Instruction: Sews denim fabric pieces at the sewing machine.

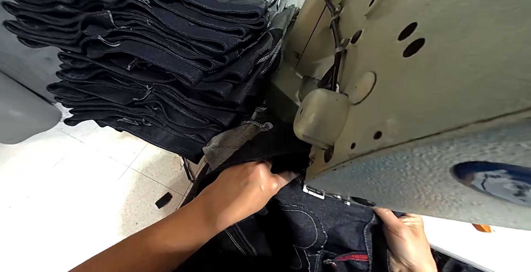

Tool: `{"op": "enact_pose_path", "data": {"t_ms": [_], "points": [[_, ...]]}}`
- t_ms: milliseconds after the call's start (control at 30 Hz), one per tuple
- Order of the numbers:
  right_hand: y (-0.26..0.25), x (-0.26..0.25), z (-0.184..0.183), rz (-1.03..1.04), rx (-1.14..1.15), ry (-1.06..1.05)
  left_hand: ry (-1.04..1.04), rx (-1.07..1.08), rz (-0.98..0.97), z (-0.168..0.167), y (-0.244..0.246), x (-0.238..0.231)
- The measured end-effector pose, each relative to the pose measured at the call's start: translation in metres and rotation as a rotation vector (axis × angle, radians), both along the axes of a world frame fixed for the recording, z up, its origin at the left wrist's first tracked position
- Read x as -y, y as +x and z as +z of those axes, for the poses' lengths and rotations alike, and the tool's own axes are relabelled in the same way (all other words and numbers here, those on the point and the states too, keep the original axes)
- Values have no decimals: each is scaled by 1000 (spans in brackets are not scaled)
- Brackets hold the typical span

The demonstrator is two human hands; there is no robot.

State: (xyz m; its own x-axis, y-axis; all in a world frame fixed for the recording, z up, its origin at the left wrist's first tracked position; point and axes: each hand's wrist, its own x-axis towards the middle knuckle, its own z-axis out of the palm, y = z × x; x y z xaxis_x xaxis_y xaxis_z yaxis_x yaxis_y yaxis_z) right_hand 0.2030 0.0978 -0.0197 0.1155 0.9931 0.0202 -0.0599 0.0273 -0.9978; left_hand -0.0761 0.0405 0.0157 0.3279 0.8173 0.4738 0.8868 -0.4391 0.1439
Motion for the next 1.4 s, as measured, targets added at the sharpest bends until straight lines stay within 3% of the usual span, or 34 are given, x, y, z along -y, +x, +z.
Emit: {"op": "enact_pose_path", "data": {"t_ms": [333, 800, 933, 1100, 1200, 1267, 1333, 1400], "points": [[-3, -6, -9, 31, 18, 91, -56, 34, -9, -5, -8, 1], [3, -15, -15, 71, -19, 19, -99, -1, 2, 3, 1, 5], [1, -14, -10, 61, -26, -87, -120, -3, -6, 0, 2, 5], [-7, -17, 17, 25, 71, -173, -96, 212, 59, -11, 10, 7], [-6, -16, 30, 192, 220, -51, -316, 302, 60, -28, 19, 61], [-10, 4, 31, 449, 409, 125, -463, 186, -40, -51, 27, 123], [-27, 48, 32, 630, 660, 420, -787, 181, -41, -53, 28, 157], [-40, 93, 45, 838, 727, 766, -913, 275, -55, -44, 7, 166]]}}
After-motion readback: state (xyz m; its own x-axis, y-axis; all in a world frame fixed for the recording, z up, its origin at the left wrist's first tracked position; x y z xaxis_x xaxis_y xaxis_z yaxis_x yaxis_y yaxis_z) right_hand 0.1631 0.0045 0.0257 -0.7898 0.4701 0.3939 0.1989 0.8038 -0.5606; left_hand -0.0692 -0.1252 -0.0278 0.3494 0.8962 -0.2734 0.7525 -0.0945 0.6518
